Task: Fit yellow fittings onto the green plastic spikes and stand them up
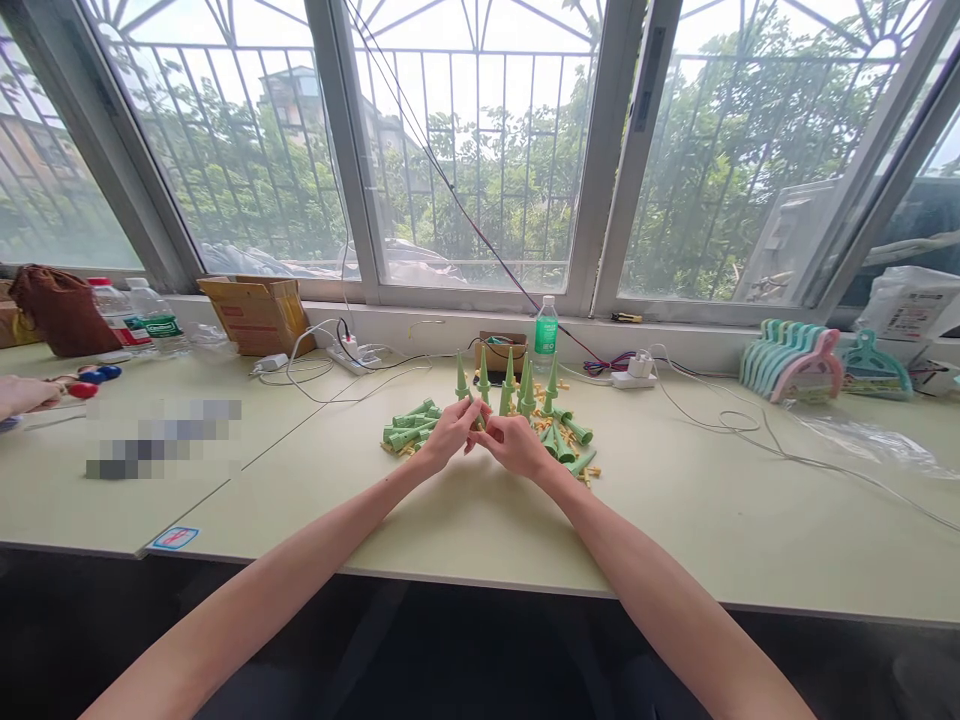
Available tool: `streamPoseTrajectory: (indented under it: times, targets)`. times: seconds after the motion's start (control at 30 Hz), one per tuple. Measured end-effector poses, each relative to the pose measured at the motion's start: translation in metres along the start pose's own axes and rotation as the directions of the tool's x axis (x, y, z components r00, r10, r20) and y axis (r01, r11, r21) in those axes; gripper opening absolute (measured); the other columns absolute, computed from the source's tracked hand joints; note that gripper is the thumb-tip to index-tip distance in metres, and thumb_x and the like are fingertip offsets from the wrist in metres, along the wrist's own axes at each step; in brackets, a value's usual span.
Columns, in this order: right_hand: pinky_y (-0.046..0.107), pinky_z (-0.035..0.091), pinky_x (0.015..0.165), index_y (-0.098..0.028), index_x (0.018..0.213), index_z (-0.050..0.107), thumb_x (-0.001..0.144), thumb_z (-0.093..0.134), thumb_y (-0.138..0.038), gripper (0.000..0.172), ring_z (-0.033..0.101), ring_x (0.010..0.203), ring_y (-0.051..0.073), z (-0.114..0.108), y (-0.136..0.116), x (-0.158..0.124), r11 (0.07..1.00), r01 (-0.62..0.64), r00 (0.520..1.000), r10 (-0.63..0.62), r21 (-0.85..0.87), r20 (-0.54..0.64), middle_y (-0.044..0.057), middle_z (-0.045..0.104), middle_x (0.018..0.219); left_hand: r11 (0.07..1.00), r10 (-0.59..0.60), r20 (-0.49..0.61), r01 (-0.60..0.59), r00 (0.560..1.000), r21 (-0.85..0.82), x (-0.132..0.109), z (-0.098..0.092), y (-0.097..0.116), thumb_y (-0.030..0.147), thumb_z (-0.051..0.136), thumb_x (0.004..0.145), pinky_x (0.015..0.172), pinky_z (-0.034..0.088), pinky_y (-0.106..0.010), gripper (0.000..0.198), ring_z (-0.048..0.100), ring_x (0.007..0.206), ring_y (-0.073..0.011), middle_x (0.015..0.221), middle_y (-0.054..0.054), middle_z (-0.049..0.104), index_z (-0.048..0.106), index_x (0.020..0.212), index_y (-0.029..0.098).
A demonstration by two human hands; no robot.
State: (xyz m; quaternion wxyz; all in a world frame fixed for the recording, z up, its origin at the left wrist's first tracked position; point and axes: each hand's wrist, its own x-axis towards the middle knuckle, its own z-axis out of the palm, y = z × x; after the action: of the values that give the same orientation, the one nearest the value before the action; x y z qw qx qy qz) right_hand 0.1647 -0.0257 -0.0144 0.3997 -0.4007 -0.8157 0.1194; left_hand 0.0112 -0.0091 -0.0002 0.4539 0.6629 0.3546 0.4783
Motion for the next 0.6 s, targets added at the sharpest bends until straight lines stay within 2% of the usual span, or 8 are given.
streamPoseTrajectory:
  times: [0.27,0.4,0.5,0.6]
  targets:
    - [0.023,0.028,0.052,-0.017,0.058,0.052,0.089,0.049,-0.048,0.045,0.032,0.051,0.009,-0.0009,-0.0019,0.0000,1.000,-0.001,1.000,0.001,0.030,0.009,-0.003,0.042,0.053,1.000,-0.009,-0.010,0.009,1.000,0.023,-0.0012,0.0013,0.0010,0.045,0.056,0.083,0.032,0.031,-0.021,0.029,0.043,0.038,-0.0049,0.069,0.000,0.058,0.054,0.084,0.016]
    - [0.023,0.029,0.053,-0.017,0.061,0.057,0.090,0.048,-0.044,0.041,0.033,0.051,0.009,-0.0005,-0.0020,0.0000,0.999,0.012,1.000,-0.013,0.047,0.011,-0.003,0.044,0.052,0.999,-0.022,-0.014,0.022,1.000,0.027,-0.0015,0.0009,0.0004,0.033,0.060,0.078,0.033,0.033,-0.019,0.018,0.044,0.041,-0.0054,0.065,0.001,0.055,0.054,0.083,0.016]
    - [0.022,0.030,0.053,-0.017,0.059,0.054,0.089,0.050,-0.042,0.039,0.035,0.051,0.009,0.0009,-0.0001,0.0003,0.999,-0.002,1.000,0.002,0.040,0.001,-0.003,0.046,0.052,0.999,-0.033,-0.019,0.034,0.999,0.021,-0.0011,-0.0001,-0.0008,0.023,0.058,0.074,0.034,0.034,-0.019,0.012,0.044,0.041,-0.0050,0.067,0.001,0.055,0.054,0.082,0.016]
    - [0.022,0.029,0.052,-0.018,0.059,0.049,0.088,0.050,-0.041,0.038,0.035,0.051,0.009,0.0021,0.0023,0.0005,0.999,-0.012,1.000,0.012,0.040,-0.007,-0.003,0.046,0.053,0.999,-0.029,-0.030,0.030,0.999,0.034,-0.0004,-0.0011,-0.0029,0.020,0.056,0.072,0.033,0.034,-0.018,0.011,0.043,0.040,-0.0040,0.068,0.002,0.054,0.054,0.083,0.016]
